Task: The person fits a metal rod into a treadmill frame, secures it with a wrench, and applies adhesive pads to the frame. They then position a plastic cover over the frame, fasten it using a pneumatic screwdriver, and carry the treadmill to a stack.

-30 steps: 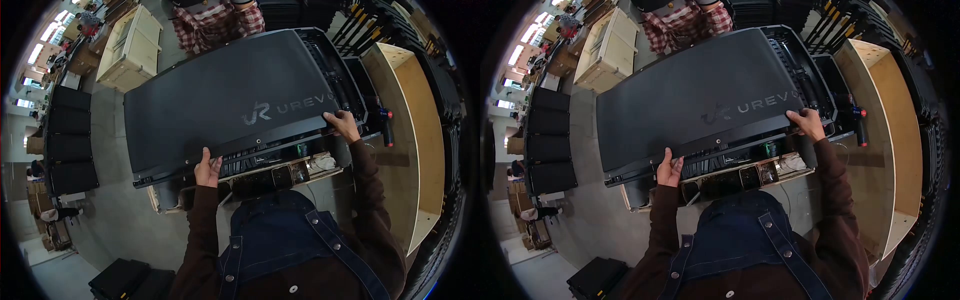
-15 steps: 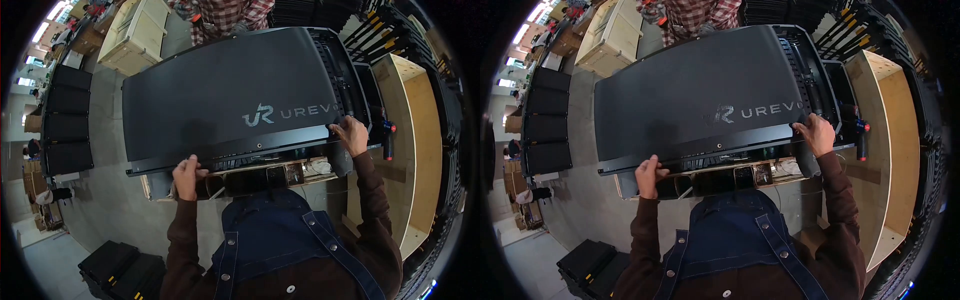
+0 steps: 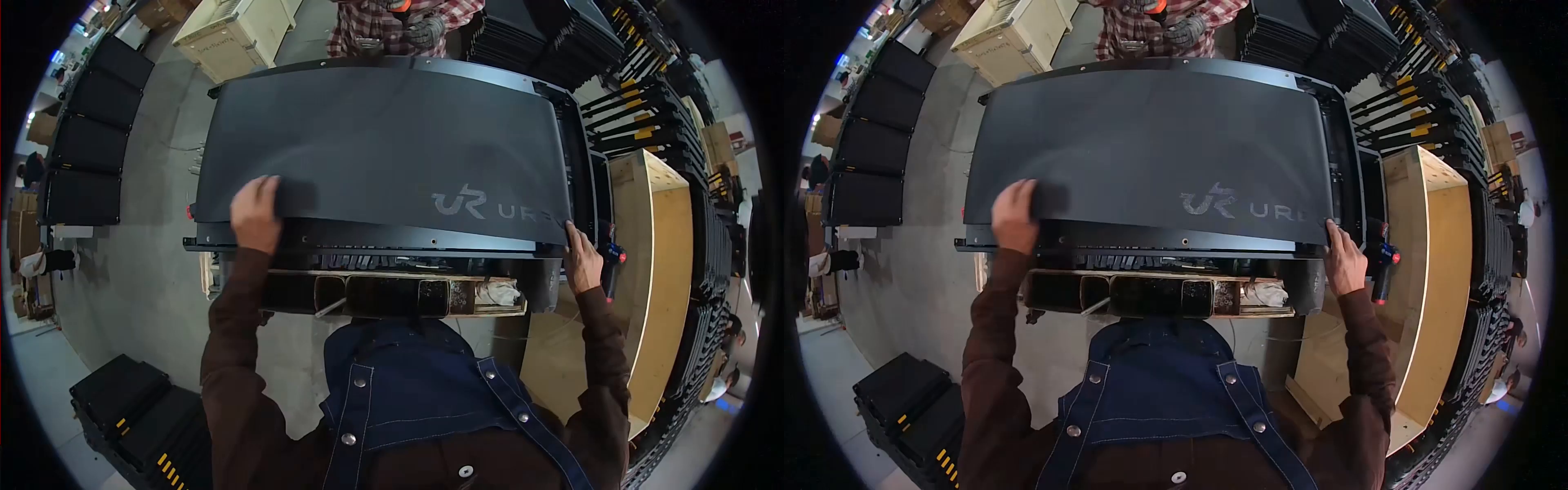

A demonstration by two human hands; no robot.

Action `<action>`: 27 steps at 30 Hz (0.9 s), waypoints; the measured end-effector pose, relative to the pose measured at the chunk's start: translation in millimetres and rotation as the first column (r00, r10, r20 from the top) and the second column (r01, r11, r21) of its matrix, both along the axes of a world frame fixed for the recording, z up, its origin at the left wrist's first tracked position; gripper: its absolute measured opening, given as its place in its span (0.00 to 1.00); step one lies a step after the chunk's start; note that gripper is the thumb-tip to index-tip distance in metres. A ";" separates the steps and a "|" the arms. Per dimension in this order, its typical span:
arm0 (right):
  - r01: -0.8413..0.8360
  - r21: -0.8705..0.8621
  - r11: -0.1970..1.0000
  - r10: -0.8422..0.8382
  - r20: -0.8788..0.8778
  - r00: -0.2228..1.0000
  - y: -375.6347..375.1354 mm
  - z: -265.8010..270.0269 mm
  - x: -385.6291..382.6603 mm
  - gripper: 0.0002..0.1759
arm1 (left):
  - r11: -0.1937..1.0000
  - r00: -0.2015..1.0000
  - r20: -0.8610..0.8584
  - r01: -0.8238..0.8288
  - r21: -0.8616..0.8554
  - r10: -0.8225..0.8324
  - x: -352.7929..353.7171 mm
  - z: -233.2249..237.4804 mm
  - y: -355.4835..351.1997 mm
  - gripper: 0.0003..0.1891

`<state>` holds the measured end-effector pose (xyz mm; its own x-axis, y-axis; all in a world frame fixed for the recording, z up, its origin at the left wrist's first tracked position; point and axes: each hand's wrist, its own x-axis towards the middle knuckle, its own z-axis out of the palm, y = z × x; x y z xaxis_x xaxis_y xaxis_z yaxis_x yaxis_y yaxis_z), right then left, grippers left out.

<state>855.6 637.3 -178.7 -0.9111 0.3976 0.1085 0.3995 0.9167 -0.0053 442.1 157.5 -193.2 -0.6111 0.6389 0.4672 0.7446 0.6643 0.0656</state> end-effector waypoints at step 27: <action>0.194 0.310 0.931 -0.245 0.137 0.960 12.8 -30.0 -23.0 0.22 | 0.798 0.819 0.154 -0.467 -0.380 0.553 -141.4 -59.9 -233.7 0.18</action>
<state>832.6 650.1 -208.7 -0.8195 0.5641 0.1010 0.5621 0.7567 0.3340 300.8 -76.2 -253.1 -0.9546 0.2843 0.0888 0.2779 0.9575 -0.0779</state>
